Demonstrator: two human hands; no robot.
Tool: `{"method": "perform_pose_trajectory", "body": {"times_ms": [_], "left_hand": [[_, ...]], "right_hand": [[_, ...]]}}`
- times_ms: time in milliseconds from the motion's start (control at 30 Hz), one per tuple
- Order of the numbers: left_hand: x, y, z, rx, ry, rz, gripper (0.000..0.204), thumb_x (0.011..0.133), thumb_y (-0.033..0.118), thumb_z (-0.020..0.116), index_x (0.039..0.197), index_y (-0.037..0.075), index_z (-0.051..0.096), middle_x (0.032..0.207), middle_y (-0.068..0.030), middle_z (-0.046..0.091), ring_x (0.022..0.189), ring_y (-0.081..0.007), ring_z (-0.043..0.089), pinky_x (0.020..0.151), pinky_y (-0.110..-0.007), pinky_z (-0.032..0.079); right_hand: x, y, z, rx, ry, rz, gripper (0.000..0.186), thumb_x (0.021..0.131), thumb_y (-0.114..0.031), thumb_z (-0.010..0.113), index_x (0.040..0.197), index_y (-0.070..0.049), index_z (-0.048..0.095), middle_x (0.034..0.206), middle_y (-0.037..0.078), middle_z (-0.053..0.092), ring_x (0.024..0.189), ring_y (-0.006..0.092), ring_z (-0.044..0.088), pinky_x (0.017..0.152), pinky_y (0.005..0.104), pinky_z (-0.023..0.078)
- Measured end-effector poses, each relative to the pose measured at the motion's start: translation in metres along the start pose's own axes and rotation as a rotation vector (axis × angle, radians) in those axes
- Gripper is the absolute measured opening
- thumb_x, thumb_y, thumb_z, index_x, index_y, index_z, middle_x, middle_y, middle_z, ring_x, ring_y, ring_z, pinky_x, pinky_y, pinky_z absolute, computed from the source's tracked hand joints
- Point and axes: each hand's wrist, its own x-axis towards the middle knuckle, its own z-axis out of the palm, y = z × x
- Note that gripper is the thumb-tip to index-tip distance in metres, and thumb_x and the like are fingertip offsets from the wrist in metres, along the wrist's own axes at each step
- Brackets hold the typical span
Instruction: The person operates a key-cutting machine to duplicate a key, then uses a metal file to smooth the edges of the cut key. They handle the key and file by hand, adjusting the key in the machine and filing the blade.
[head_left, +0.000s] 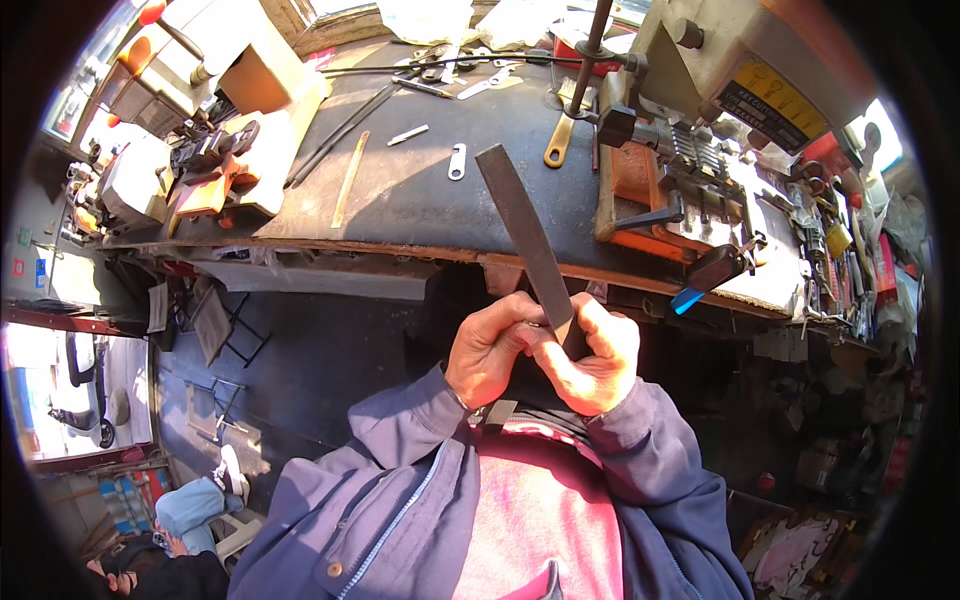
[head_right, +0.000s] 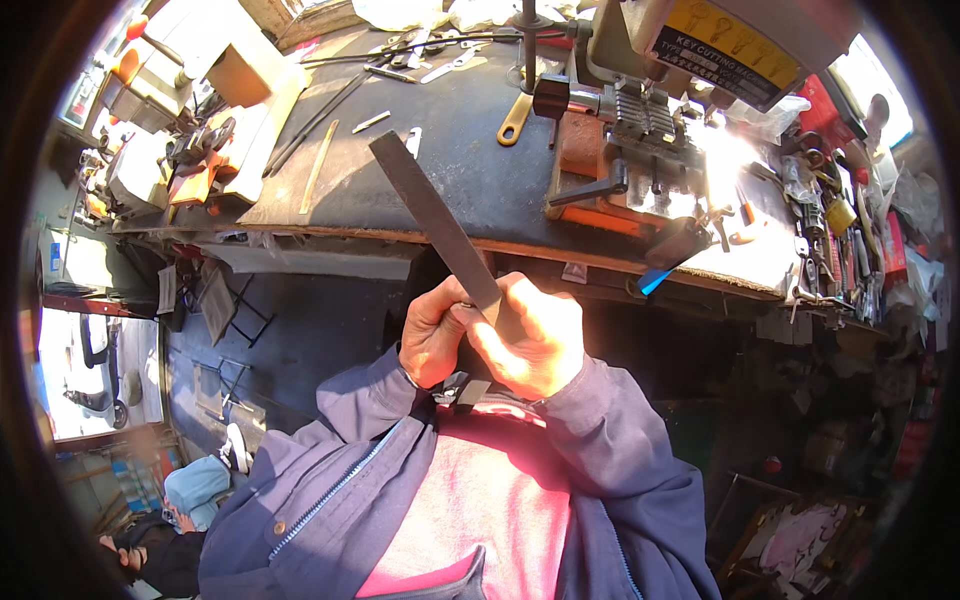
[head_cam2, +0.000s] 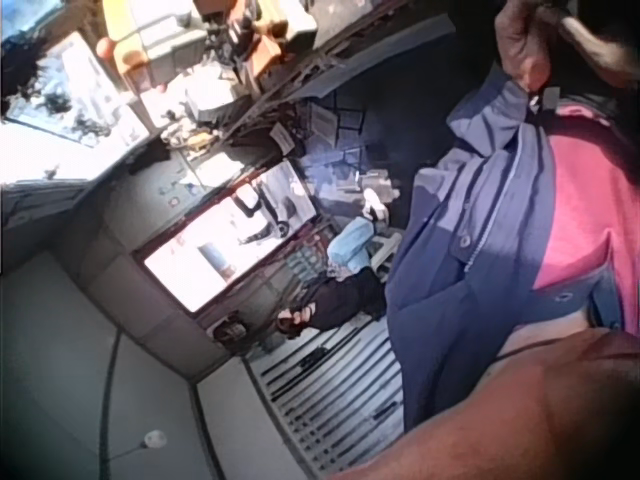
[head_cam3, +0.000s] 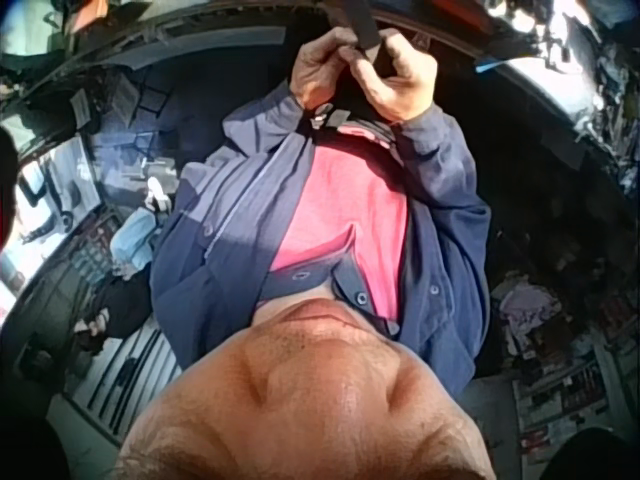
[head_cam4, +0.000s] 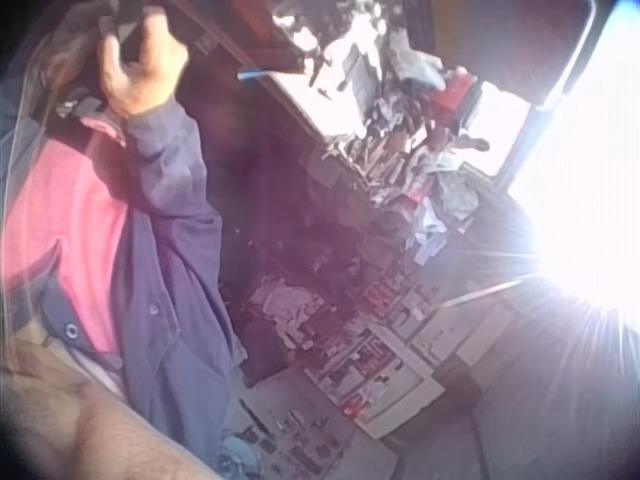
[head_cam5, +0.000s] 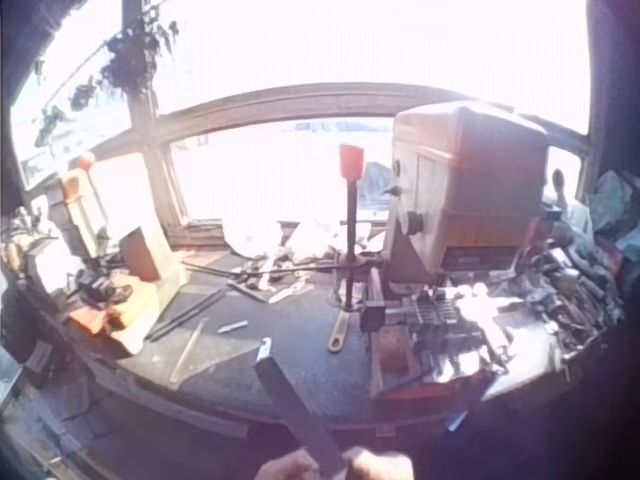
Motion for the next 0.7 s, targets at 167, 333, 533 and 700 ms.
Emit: {"method": "perform_pose_trajectory", "body": {"times_ms": [167, 333, 533, 700], "left_hand": [[-0.007, -0.003, 0.002, 0.041, 0.023, -0.090, 0.024, 0.111, 0.024, 0.056, 0.106, 0.001, 0.064, 0.090, 0.0006, 0.058, 0.080, -0.0077, 0.052, 0.075, -0.024, 0.046], [-0.007, 0.002, -0.004, 0.104, -0.046, -0.088, 0.029, 0.111, 0.028, 0.055, 0.107, 0.001, 0.063, 0.085, -0.0015, 0.059, 0.077, -0.0099, 0.054, 0.074, -0.025, 0.046], [0.000, 0.011, -0.007, 0.119, 0.099, -0.170, 0.028, 0.113, 0.024, 0.052, 0.107, 0.001, 0.065, 0.082, 0.0005, 0.060, 0.072, -0.0071, 0.053, 0.071, -0.022, 0.045], [0.021, 0.009, -0.014, -0.002, 0.238, -0.216, 0.032, 0.113, 0.026, 0.051, 0.101, 0.002, 0.066, 0.064, 0.0035, 0.049, 0.058, -0.0046, 0.044, 0.058, -0.023, 0.040]], "right_hand": [[-0.003, 0.015, 0.004, 0.066, 0.039, -0.008, 0.016, 0.090, -0.006, 0.081, 0.096, 0.000, 0.067, 0.073, 0.009, 0.066, 0.059, 0.0187, 0.066, 0.053, 0.0307, 0.050], [-0.006, 0.015, 0.013, 0.452, 0.109, 0.305, 0.009, 0.098, -0.007, 0.073, 0.101, 0.000, 0.068, 0.075, 0.003, 0.070, 0.064, 0.0095, 0.065, 0.058, 0.0262, 0.052], [-0.005, 0.007, 0.002, 0.514, 0.160, 0.611, 0.027, 0.108, -0.023, 0.059, 0.116, 0.001, 0.068, 0.065, -0.001, 0.058, 0.048, 0.0036, 0.043, 0.046, 0.0217, 0.035], [-0.016, 0.004, -0.012, 0.662, -0.116, 0.742, 0.058, 0.111, -0.043, 0.044, 0.136, 0.007, 0.059, 0.057, 0.000, 0.045, 0.041, 0.0086, 0.037, 0.041, 0.0248, 0.037]]}}
